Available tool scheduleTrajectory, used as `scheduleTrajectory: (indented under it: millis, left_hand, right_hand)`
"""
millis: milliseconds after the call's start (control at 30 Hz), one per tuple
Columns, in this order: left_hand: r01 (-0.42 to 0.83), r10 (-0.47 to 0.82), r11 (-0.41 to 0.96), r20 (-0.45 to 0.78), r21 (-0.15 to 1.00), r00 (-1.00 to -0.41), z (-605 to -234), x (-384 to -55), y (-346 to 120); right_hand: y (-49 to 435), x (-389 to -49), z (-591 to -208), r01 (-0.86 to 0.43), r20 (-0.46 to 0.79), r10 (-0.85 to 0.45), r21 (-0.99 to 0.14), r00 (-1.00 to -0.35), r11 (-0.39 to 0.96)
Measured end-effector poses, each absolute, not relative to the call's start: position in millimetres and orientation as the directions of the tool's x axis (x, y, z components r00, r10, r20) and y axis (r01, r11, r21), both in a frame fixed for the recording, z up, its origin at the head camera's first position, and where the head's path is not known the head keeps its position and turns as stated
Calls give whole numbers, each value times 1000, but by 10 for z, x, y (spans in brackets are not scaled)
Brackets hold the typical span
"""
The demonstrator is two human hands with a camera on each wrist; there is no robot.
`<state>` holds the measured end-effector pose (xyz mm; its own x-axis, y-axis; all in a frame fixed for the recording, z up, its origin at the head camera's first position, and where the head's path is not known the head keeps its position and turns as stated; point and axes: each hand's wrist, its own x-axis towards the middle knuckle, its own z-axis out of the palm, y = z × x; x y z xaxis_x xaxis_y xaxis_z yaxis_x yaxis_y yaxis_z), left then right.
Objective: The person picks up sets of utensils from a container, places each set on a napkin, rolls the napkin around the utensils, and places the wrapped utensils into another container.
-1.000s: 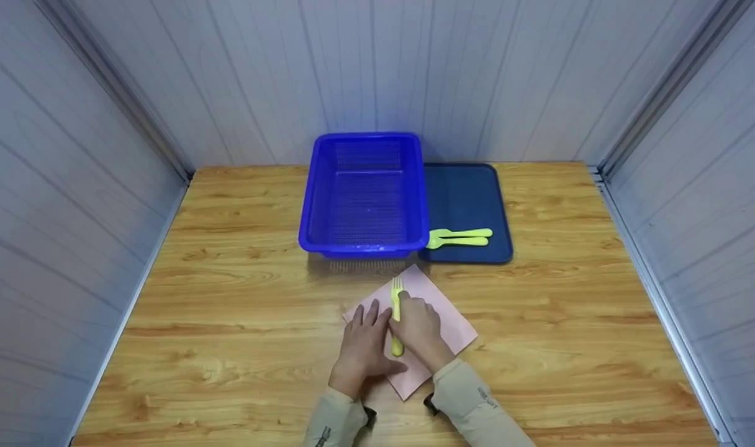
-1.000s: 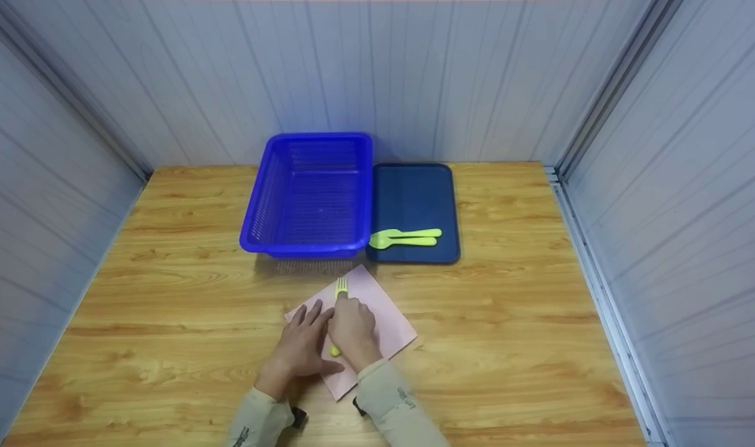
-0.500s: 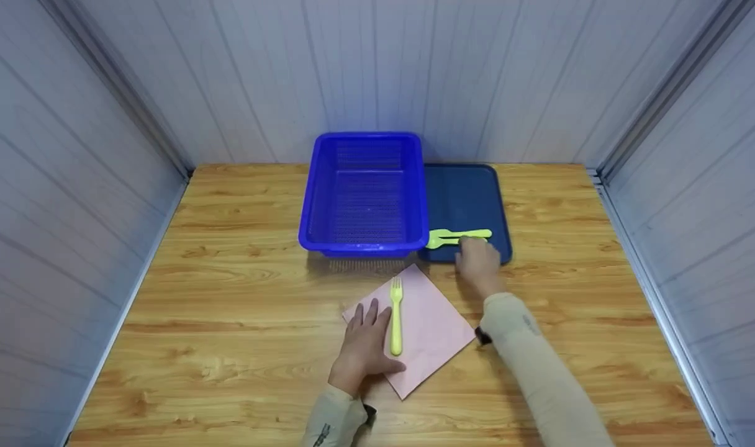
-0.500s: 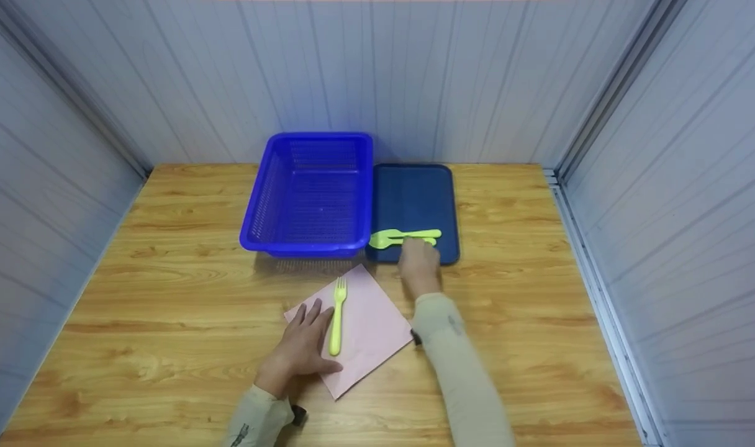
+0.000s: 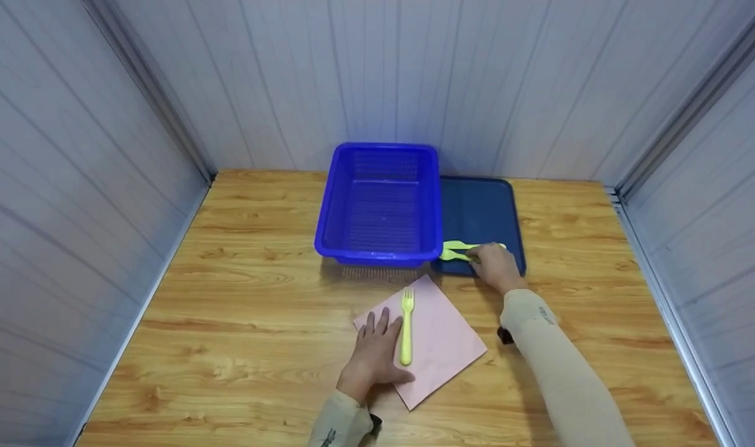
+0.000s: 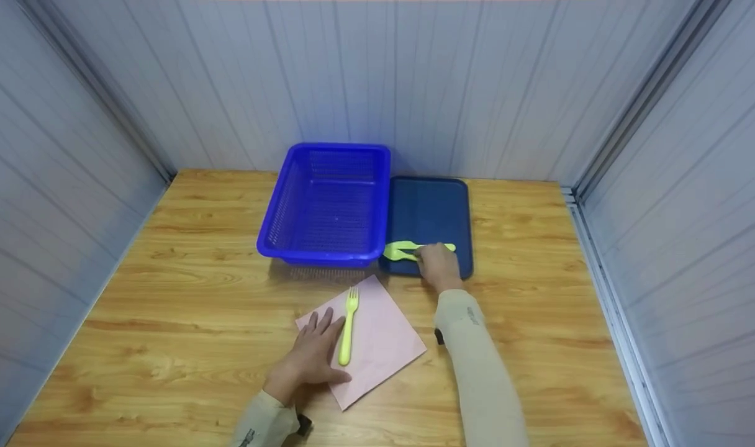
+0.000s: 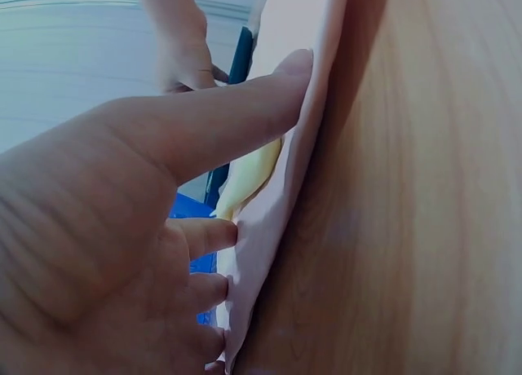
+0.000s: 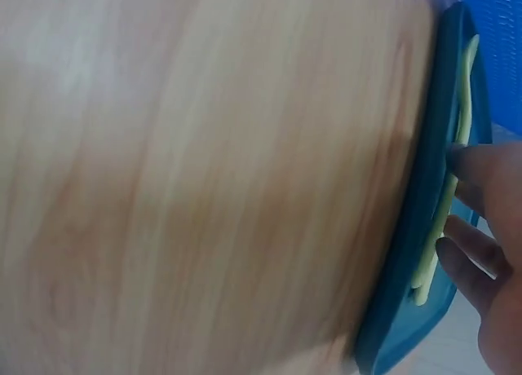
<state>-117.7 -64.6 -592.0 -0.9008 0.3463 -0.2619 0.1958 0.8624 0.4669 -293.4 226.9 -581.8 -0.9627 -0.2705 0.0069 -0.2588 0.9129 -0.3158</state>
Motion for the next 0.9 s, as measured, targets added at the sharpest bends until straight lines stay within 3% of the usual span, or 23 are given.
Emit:
scheduleTrajectory:
  millis: [333,633,900]
  left_hand:
    - [206,362,855,-263,476,-895,-5944,-1138,-677]
    - [209,376,836,-253,507,-891,-5925,-1152,-684]
    - [192,369,839,-275,509,-888,-5942,-1184,-661]
  right_hand:
    - [2337,-2818,-5908,-272,14,-280,-287,-960,918]
    - [2316,-2517,-5815,-373,164,-344,-211,-925,904]
    - [1955,-1922,-5863,-292,296,-178,-406,-938,866]
